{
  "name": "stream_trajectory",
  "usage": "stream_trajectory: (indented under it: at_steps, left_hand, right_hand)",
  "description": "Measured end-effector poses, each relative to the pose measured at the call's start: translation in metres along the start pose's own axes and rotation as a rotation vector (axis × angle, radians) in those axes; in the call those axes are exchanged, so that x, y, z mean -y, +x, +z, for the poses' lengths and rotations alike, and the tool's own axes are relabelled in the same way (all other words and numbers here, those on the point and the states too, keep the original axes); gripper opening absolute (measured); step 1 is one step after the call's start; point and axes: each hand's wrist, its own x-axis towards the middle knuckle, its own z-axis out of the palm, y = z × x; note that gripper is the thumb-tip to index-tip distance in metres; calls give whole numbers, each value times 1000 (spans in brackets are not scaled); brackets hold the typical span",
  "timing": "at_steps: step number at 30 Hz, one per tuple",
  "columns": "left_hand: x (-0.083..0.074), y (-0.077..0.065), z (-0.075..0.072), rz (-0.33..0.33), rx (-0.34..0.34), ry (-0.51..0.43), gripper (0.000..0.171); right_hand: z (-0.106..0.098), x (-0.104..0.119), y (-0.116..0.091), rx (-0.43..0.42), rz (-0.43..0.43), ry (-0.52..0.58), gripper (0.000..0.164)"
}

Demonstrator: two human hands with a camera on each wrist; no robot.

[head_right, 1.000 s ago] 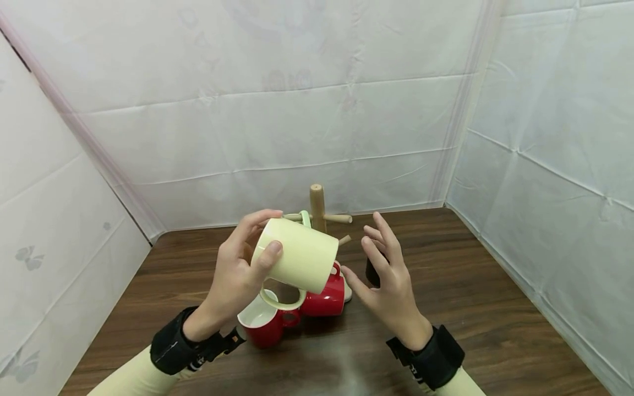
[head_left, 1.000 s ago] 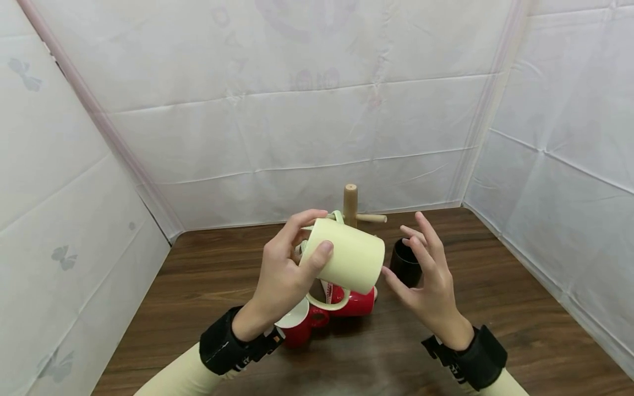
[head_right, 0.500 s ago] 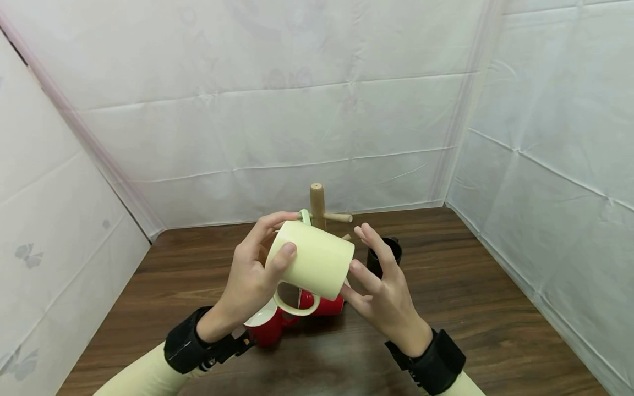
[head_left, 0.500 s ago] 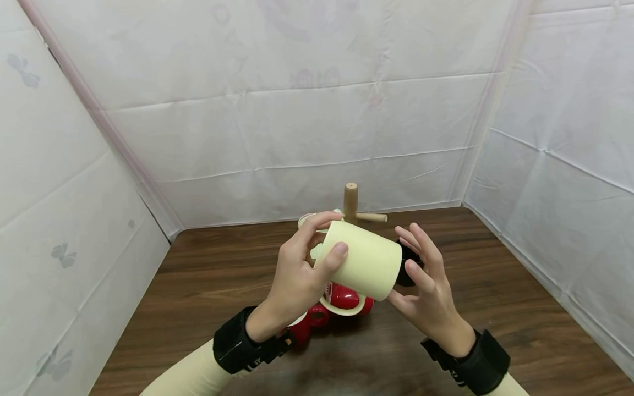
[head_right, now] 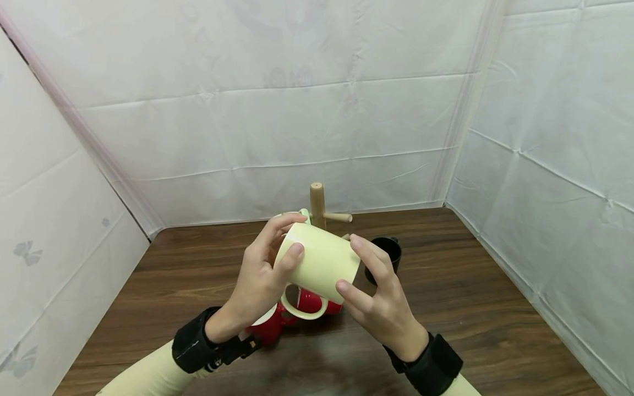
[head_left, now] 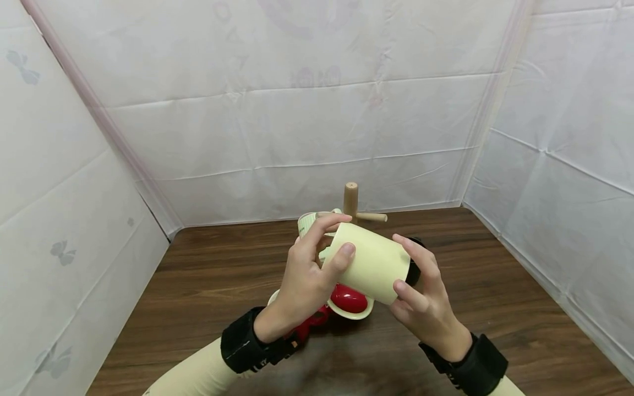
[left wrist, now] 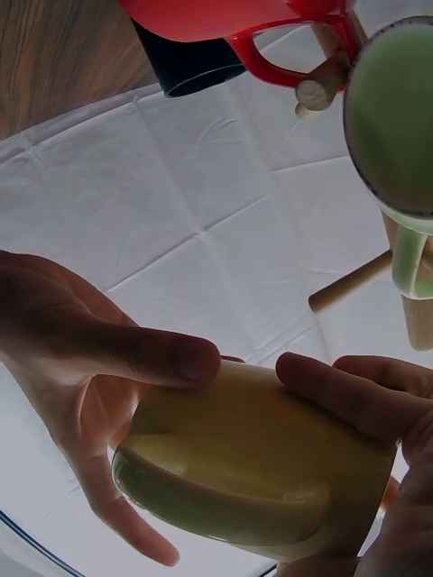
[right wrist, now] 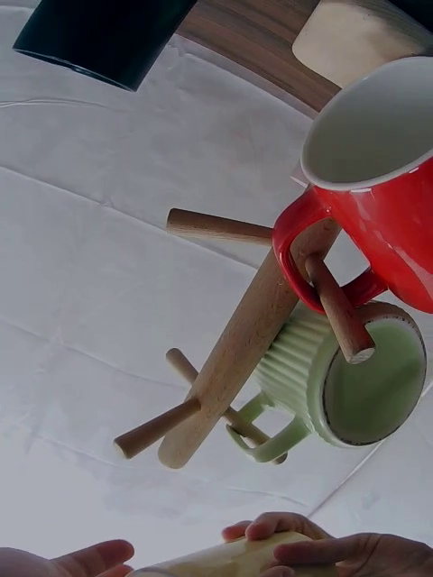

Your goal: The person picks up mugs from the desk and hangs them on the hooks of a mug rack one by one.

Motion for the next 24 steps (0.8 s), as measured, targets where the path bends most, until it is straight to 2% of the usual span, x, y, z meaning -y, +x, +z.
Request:
stream_trajectory:
  at_steps: [9,13,18,24]
  left_hand:
    - [0,0,3,-50,23,1,36]
    - [1,0,3,-67,34,-5,36]
    - [3,0,2,-49,56,4,37]
    - [4,3,-5,-31,152,60,47]
  right_hand:
    - [-2,3,5,-22,-15,53,18]
    - [-3,3,5,-20,-17,52,17]
    - [-4,2,4,-12,-17,50,18]
    - [-6,0,3,-9,2,76,19]
